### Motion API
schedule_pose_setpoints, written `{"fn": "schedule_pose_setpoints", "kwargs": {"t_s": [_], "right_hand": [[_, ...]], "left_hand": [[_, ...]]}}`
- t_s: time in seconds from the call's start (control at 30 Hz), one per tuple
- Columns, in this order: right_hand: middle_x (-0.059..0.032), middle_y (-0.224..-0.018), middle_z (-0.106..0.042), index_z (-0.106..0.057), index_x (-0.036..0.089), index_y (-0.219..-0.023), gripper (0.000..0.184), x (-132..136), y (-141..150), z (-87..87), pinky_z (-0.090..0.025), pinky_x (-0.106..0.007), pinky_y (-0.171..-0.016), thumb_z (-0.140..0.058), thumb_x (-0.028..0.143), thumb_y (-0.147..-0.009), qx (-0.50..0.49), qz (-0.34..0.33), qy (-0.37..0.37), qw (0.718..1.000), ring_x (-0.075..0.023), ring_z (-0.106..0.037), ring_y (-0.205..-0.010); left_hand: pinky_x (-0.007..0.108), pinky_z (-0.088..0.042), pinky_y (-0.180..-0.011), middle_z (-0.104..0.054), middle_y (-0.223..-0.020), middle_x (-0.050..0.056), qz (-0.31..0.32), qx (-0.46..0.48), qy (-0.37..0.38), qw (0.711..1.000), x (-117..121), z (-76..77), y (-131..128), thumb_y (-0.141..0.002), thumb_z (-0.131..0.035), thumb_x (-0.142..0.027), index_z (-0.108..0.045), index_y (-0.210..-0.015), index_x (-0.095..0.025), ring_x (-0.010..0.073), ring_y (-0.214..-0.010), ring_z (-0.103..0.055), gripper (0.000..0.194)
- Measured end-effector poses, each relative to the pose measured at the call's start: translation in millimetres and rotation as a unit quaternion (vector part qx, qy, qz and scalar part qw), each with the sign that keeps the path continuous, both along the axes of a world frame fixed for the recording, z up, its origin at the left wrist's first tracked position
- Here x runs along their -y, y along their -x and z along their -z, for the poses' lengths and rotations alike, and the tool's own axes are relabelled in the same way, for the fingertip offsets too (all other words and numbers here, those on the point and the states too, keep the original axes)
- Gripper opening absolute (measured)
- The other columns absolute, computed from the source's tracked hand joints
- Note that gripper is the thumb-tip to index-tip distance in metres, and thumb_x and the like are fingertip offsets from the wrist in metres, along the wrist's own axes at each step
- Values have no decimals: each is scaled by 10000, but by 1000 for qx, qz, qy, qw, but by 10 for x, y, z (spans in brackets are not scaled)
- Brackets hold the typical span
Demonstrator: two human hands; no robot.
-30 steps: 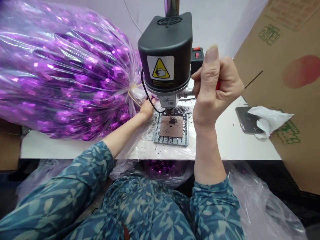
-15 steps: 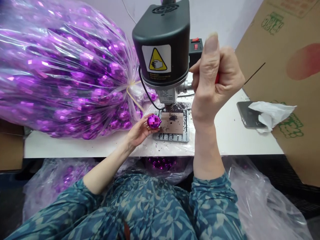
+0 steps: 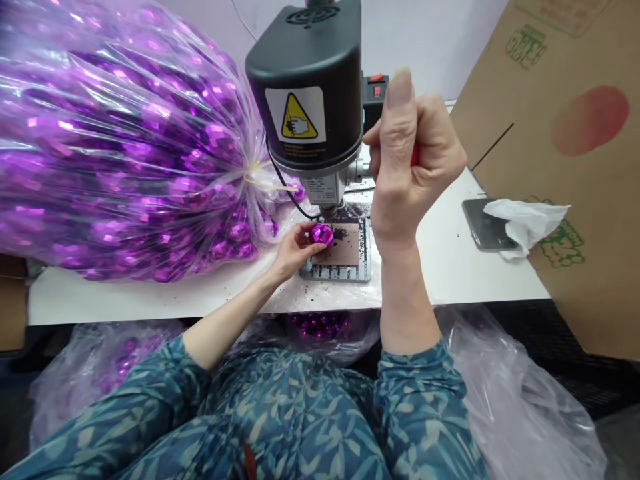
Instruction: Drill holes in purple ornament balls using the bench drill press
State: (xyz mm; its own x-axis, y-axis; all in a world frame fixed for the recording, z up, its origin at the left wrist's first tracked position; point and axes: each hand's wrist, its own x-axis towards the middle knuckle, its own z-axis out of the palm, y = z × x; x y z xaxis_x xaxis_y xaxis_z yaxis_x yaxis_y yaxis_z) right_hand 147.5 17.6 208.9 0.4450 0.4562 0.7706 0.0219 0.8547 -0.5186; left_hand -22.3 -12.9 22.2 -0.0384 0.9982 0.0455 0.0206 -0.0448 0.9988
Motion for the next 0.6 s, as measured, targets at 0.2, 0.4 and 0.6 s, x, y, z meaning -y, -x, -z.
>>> {"fn": "schedule_pose_setpoints", "kwargs": {"t_s": [0.2,0.4,0.6], "right_hand": [[85,-500,-423,-485,129,-613,549,9,7,-3,-282,-167,-453,-578,596,-886,8,1,-9,1000,45,-368,-418],[80,-509,-426,-476,133,-614,564,17,19,-2,-287,-187,-454,-570,618,-885,4,15,1,1000,34,-365,-417],[72,-504,-411,-470,136,-606,601,44,27,-16,-283,-206,-463,-555,672,-863,14,33,14,999,26,-357,-419]], "left_hand": [[292,-547,-699,-739,-1120,69,3,-73,-34,997,-101,35,-105,-662,-955,-266,-664,-1270,-178,144,-731,-648,680],[361,-593,-846,-746,-1153,75,20,-94,-50,994,-58,-2,-153,-712,-943,-299,-655,-1278,-200,224,-935,-718,643],[355,-594,-814,-759,-1111,77,-18,-50,-20,998,-33,24,-120,-684,-970,-317,-648,-1224,-191,208,-890,-705,641]]}}
